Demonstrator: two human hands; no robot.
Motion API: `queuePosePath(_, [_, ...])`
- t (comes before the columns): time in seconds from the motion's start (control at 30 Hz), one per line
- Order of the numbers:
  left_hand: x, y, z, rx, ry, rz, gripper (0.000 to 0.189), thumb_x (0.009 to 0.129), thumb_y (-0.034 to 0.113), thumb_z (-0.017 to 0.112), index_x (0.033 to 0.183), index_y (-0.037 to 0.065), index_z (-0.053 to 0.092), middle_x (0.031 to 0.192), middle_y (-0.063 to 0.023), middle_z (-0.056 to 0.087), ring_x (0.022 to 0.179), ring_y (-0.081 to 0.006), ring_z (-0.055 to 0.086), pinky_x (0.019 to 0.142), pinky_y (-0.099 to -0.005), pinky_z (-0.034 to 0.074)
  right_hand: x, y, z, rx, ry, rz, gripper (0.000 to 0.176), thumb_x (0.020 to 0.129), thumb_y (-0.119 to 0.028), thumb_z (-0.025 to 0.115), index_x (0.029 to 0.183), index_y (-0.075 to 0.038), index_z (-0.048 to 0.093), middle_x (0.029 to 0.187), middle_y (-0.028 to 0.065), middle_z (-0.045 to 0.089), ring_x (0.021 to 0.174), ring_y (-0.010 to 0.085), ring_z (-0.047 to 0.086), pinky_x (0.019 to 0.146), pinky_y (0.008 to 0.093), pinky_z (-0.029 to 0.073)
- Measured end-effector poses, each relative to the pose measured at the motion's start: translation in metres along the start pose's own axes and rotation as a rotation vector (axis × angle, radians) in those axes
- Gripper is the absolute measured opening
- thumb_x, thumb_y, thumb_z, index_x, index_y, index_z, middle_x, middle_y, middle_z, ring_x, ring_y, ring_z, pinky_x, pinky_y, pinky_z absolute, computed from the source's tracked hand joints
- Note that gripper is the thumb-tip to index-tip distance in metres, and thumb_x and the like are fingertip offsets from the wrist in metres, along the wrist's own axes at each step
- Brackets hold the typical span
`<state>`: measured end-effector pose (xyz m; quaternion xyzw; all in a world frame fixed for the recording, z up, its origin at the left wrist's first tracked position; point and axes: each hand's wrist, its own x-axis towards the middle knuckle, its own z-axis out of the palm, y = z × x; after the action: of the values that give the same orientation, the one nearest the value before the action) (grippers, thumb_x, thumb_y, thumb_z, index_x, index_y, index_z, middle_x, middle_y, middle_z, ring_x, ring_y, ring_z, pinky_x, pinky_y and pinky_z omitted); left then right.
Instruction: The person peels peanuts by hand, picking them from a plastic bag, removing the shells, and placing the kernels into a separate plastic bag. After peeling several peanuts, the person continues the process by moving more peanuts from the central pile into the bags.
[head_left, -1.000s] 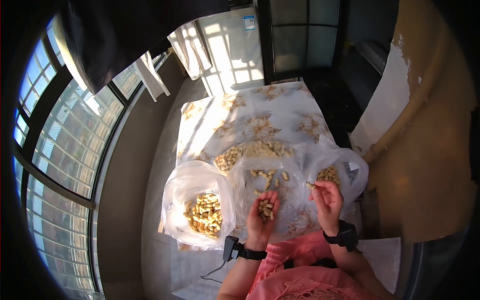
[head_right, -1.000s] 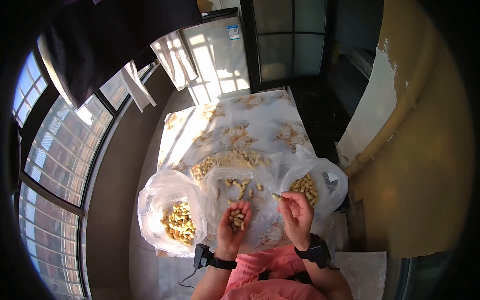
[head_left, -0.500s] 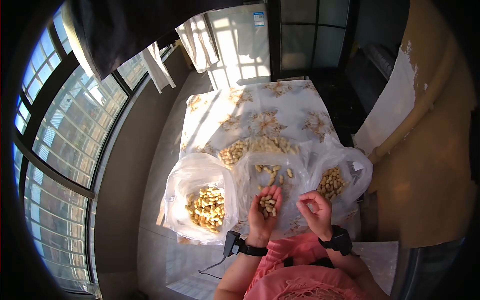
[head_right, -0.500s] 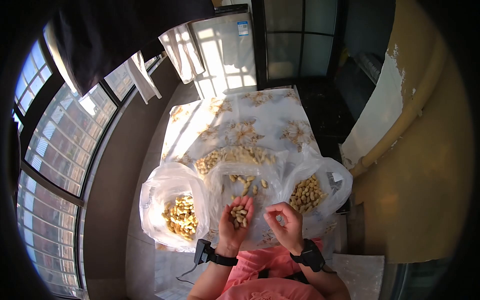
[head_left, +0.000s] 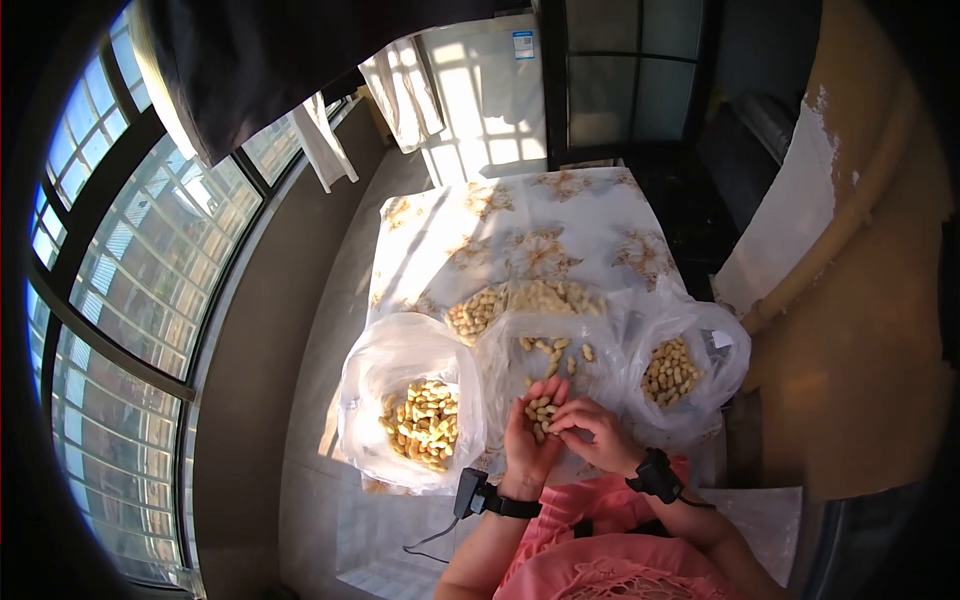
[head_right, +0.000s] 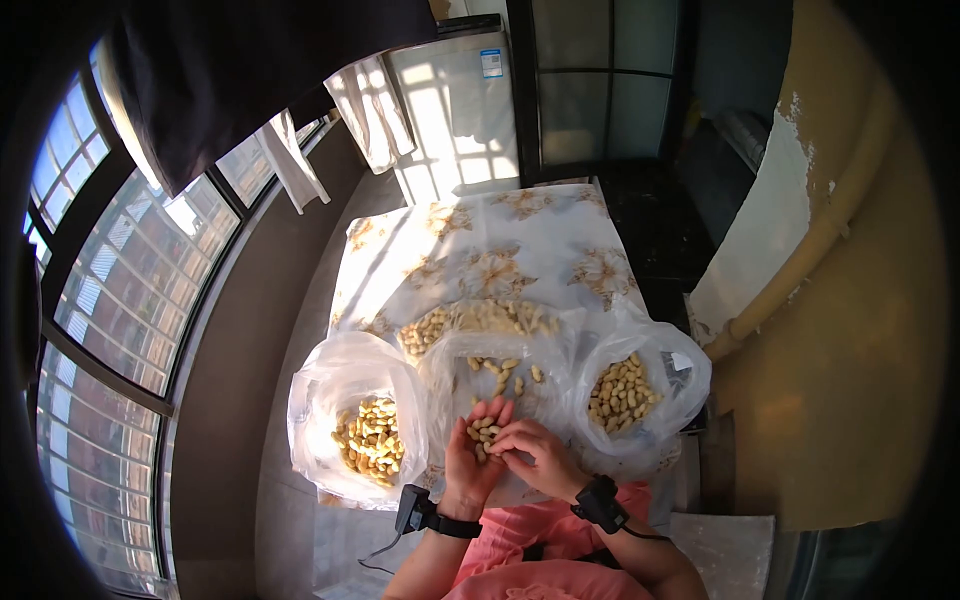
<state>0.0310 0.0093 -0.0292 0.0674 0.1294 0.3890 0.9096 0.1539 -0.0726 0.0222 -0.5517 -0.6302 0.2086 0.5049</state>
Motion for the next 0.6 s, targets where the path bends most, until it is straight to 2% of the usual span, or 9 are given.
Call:
queuePosePath(0.03, [0.000,0.000,-0.002,-0.031,-0.059,-0.002,0.049,0.108,0.036,0.030,0.128,0.001,0.058,0.142,-0.0188,0.054,0.138,-0.0355,0.044,0.118,-0.0470,0.032,-0.001,0.000,-0.001,0.019,-0.013,0.020,0.017,0.082,0.004,0.067,0.096,-0.005,0.068,0.105,0.0088,0.066,0.101,0.0274,0.064,0.087,0.0358,0.052])
queuePosePath(0.13, [-0.002,0.000,0.003,-0.015,-0.033,0.002,0.048,0.108,0.036,0.031,0.125,0.001,0.060,0.140,-0.0181,0.056,0.138,-0.0348,0.044,0.118,-0.0471,0.032,-0.005,0.003,0.001,0.076,0.003,0.110,0.017,0.085,0.003,0.067,0.100,-0.004,0.066,0.105,0.0105,0.066,0.098,0.0267,0.066,0.086,0.0344,0.053])
queuePosePath(0.27, [-0.001,0.000,-0.001,-0.037,-0.093,-0.007,0.048,0.107,0.036,0.031,0.124,0.002,0.061,0.139,-0.0179,0.057,0.137,-0.0346,0.045,0.118,-0.0474,0.032,-0.003,0.001,0.001,0.082,0.020,0.069,0.017,0.088,0.001,0.066,0.105,-0.002,0.063,0.106,0.0109,0.065,0.097,0.0234,0.067,0.084,0.0321,0.054])
queuePosePath(0.33, [0.000,-0.001,-0.002,-0.029,-0.051,-0.006,0.050,0.109,0.036,0.025,0.124,0.002,0.058,0.138,-0.0176,0.057,0.136,-0.0343,0.046,0.116,-0.0473,0.034,-0.001,-0.006,0.001,0.129,0.103,0.148,0.016,0.091,0.000,0.065,0.107,-0.002,0.062,0.106,0.0099,0.066,0.098,0.0197,0.066,0.084,0.0307,0.054])
queuePosePath(0.4, [-0.002,0.000,0.000,-0.054,-0.070,-0.023,0.050,0.109,0.036,0.025,0.123,0.003,0.059,0.137,-0.0163,0.058,0.133,-0.0322,0.049,0.113,-0.0457,0.038,0.007,-0.007,0.002,0.125,0.136,0.134,0.014,0.094,0.000,0.062,0.108,-0.001,0.061,0.107,0.0089,0.064,0.097,0.0178,0.066,0.083,0.0290,0.053])
queuePosePath(0.47, [-0.004,0.001,0.004,0.079,0.094,-0.022,0.050,0.109,0.036,0.025,0.123,0.003,0.059,0.136,-0.0148,0.059,0.129,-0.0298,0.053,0.110,-0.0441,0.041,0.014,-0.007,0.004,0.167,0.257,0.130,0.015,0.095,0.001,0.060,0.110,0.000,0.059,0.107,0.0090,0.061,0.095,0.0173,0.065,0.083,0.0288,0.053])
queuePosePath(0.53, [-0.004,0.002,0.001,0.046,0.031,-0.028,0.050,0.109,0.036,0.024,0.123,0.003,0.059,0.135,-0.0136,0.060,0.125,-0.0281,0.056,0.106,-0.0423,0.044,0.016,0.000,0.007,0.156,0.278,0.141,0.016,0.096,0.002,0.058,0.112,0.000,0.058,0.107,0.0095,0.059,0.092,0.0160,0.065,0.081,0.0283,0.054])
queuePosePath(0.6, [-0.004,0.002,0.003,-0.038,-0.020,-0.054,0.051,0.109,0.036,0.023,0.124,0.002,0.059,0.134,-0.0146,0.060,0.125,-0.0293,0.056,0.108,-0.0427,0.043,0.014,0.018,0.015,0.117,0.337,0.145,0.019,0.095,-0.001,0.060,0.114,-0.001,0.060,0.103,0.0111,0.061,0.088,0.0202,0.067,0.076,0.0301,0.054])
